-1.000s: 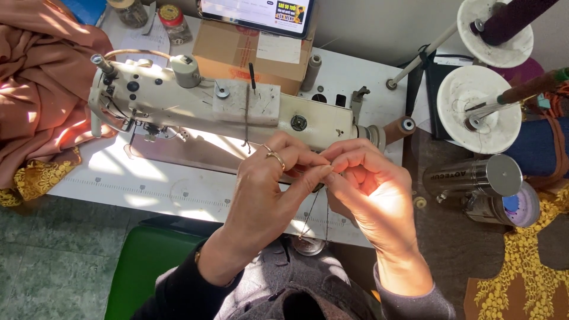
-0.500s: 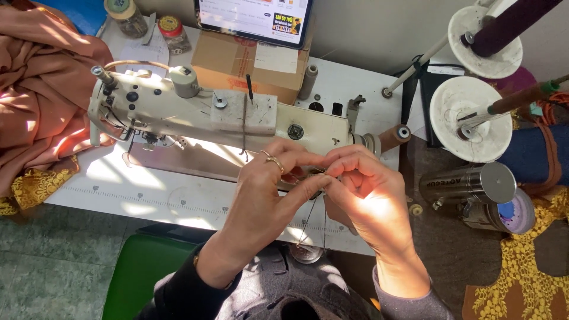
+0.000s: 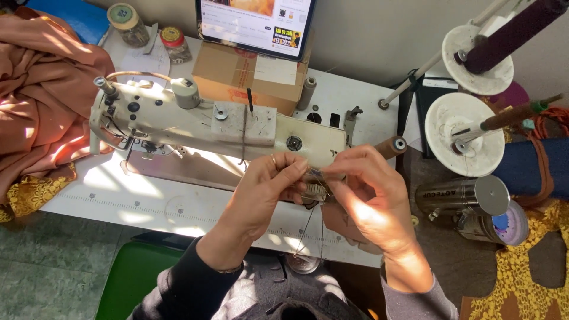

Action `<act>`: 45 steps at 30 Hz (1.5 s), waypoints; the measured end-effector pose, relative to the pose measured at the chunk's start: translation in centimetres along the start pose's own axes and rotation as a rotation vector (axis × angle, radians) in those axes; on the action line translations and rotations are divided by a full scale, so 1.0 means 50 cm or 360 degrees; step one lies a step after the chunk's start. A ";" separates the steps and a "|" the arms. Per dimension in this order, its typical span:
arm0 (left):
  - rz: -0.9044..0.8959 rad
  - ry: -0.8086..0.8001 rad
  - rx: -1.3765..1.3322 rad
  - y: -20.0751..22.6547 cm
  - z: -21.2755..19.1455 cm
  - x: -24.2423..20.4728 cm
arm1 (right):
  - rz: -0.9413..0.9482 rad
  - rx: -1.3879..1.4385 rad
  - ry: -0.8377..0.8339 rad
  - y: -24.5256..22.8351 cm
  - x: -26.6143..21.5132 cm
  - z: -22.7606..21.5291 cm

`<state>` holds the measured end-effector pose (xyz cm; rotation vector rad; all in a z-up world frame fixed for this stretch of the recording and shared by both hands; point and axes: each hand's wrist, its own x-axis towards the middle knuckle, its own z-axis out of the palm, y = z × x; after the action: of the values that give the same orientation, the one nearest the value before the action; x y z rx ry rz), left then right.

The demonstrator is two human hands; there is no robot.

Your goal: Hand-stitching the neckline of a patterned fabric garment at a sewing workstation

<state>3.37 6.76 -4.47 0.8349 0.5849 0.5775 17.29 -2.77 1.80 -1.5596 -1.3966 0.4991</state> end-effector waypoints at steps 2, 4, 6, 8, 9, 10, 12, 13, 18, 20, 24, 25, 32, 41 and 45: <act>-0.0071 0.0002 -0.0077 -0.003 0.001 0.004 | -0.0090 -0.0039 0.0010 0.018 -0.001 0.003; -0.0142 0.0002 -0.0154 -0.013 0.003 0.010 | -0.0180 -0.0078 0.0020 0.026 0.005 0.008; -0.0213 0.0056 -0.0329 -0.029 0.006 0.017 | -0.0176 -0.0024 0.0129 0.025 0.018 0.014; -0.0219 0.0053 -0.0374 -0.038 0.005 0.023 | -0.0210 -0.0043 0.0158 0.032 0.021 0.019; -0.0232 0.0051 -0.0418 -0.043 0.004 0.026 | -0.0237 -0.0059 0.0190 0.036 0.022 0.022; -0.0225 0.0049 -0.0419 -0.042 0.006 0.026 | -0.0244 -0.0061 0.0189 0.035 0.027 0.025; -0.0239 0.0064 -0.0480 -0.039 0.010 0.027 | -0.0221 0.0030 0.0249 0.034 0.035 0.031; -0.0234 0.0061 -0.0481 -0.039 0.010 0.028 | -0.0227 0.0028 0.0249 0.052 0.041 0.029; -0.0108 0.0292 -0.0355 -0.041 -0.007 0.037 | -0.0021 0.0071 0.0498 0.103 0.100 -0.003; -0.0078 0.0358 -0.0330 -0.023 -0.024 0.029 | 0.0046 0.0082 0.0501 0.102 0.138 -0.022; 0.0015 0.0523 -0.0299 -0.017 -0.072 0.014 | 0.0215 0.0147 0.0545 0.204 0.220 -0.045; 0.0019 0.0517 -0.0300 -0.019 -0.082 0.009 | 0.0210 0.0143 0.0549 0.230 0.241 -0.046; 0.0180 0.0724 -0.0161 -0.007 -0.126 -0.025 | 0.0710 0.0365 0.0746 0.374 0.379 -0.048; 0.0348 0.0966 -0.0325 0.004 -0.220 -0.074 | 0.0631 0.0257 0.0945 0.336 0.409 -0.039; 0.0450 0.0971 -0.0254 0.016 -0.222 -0.073 | 0.0306 -0.0216 0.0780 0.309 0.380 -0.057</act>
<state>-6.86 10.37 -8.93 0.5851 0.9665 1.1414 32.86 15.27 -4.45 -1.7871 -0.9259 0.1168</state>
